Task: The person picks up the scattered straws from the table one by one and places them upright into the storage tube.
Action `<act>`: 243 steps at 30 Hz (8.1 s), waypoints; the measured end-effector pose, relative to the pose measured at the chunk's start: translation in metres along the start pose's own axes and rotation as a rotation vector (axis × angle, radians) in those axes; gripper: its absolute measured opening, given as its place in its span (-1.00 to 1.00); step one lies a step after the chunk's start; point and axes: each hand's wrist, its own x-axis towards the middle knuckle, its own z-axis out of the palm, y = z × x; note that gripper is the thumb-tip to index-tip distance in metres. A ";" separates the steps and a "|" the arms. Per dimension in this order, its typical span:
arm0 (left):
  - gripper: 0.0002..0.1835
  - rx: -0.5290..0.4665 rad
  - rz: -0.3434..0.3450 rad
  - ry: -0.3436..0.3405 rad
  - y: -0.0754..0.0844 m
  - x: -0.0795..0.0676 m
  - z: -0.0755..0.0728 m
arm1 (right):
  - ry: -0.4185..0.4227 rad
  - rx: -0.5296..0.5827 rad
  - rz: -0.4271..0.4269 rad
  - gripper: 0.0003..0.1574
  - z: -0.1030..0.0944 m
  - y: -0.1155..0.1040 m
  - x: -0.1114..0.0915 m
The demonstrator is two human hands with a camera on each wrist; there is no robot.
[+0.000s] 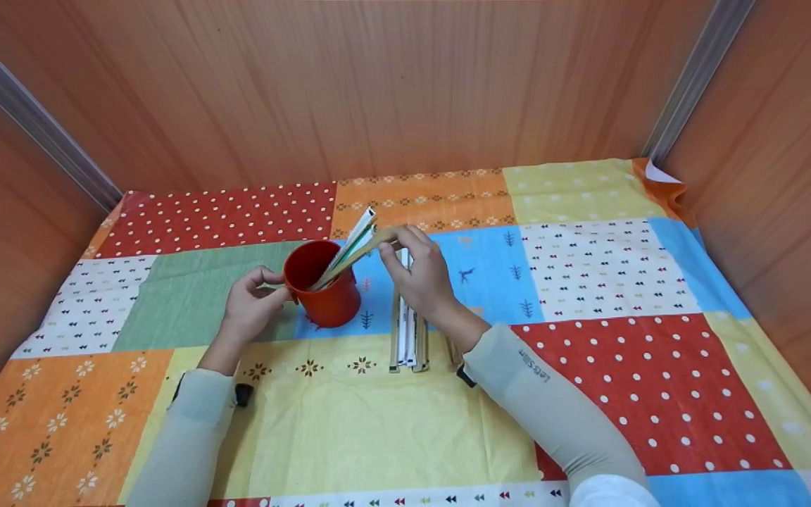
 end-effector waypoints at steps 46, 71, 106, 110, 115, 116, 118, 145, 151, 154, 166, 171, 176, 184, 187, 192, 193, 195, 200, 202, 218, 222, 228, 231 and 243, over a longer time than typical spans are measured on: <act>-0.86 -0.013 0.063 0.018 -0.002 -0.002 0.001 | -0.494 -0.494 0.703 -0.49 -0.025 0.103 -0.018; -0.84 0.015 0.055 0.010 -0.001 -0.002 -0.001 | -0.511 -0.454 0.724 -0.49 -0.019 0.101 -0.021; -0.82 0.001 0.012 0.000 0.000 -0.001 0.000 | -0.414 -0.338 0.695 -0.62 -0.019 0.080 -0.014; -0.80 0.006 -0.005 -0.001 0.001 0.000 0.000 | -0.372 -0.299 0.671 -0.67 -0.018 0.075 -0.013; -0.82 -0.001 0.001 0.000 0.001 0.000 0.000 | -0.338 -0.271 0.631 -0.66 -0.016 0.068 -0.012; -0.82 -0.002 0.004 0.001 0.000 0.000 0.000 | -0.330 -0.272 0.622 -0.66 -0.015 0.067 -0.012; -0.83 -0.005 0.016 0.006 0.000 -0.001 0.000 | -0.316 -0.272 0.602 -0.67 -0.015 0.064 -0.012; -0.78 0.030 0.003 0.013 0.000 -0.001 0.000 | -0.110 0.056 0.413 -0.73 -0.011 0.003 -0.002; -0.81 0.029 0.024 0.023 0.000 -0.003 0.000 | -0.056 0.111 0.371 -0.70 -0.010 -0.004 -0.003; -0.84 0.018 0.046 0.028 -0.001 -0.003 0.000 | -0.019 0.155 0.343 -0.69 -0.008 0.000 -0.004; -0.85 0.009 0.049 0.027 -0.003 -0.001 0.000 | 0.094 0.362 0.170 -0.79 0.000 0.020 -0.004; -0.85 0.010 0.043 0.026 -0.001 -0.002 0.000 | 0.093 0.385 0.110 -0.78 0.000 0.020 -0.004; -0.83 0.015 0.033 0.023 -0.001 -0.002 0.000 | 0.130 0.405 0.054 -0.78 0.001 0.020 -0.003; -0.84 0.003 0.047 0.022 -0.004 -0.002 0.000 | 0.160 0.462 0.024 -0.80 0.001 0.017 -0.002; -0.85 -0.008 0.063 0.017 -0.005 -0.002 0.000 | 0.160 0.473 0.045 -0.75 0.001 0.017 -0.002; -0.84 -0.011 0.065 0.012 -0.005 -0.003 -0.001 | 0.144 0.426 0.084 -0.69 0.001 0.018 -0.005; -0.84 -0.010 0.061 0.011 -0.005 -0.003 -0.001 | 0.140 0.413 0.088 -0.69 0.002 0.018 -0.005; -0.83 -0.009 0.051 0.010 -0.004 -0.003 -0.001 | 0.131 0.393 0.088 -0.72 0.002 0.017 -0.006; -0.79 0.000 0.017 0.008 -0.002 -0.002 -0.001 | 0.114 0.328 0.067 -0.72 0.004 0.019 -0.006; -0.79 0.009 0.006 0.005 0.007 -0.007 -0.002 | 0.107 0.295 0.062 -0.74 0.005 0.019 -0.006; -0.84 0.010 0.052 0.026 -0.003 -0.002 0.000 | 0.014 0.179 0.188 -0.76 0.005 -0.011 -0.004; -0.84 0.009 0.049 0.024 -0.003 -0.003 0.000 | -0.014 0.182 0.193 -0.71 0.005 -0.010 -0.004; -0.83 0.009 0.039 0.017 -0.002 -0.003 0.000 | 0.007 0.190 0.199 -0.75 0.002 -0.007 -0.003; -0.84 0.006 0.035 0.016 -0.002 -0.003 0.000 | 0.028 0.189 0.201 -0.79 0.000 -0.006 -0.003; -0.82 0.020 0.040 0.017 -0.004 -0.001 -0.001 | 0.046 0.132 0.225 -0.87 -0.003 -0.003 -0.005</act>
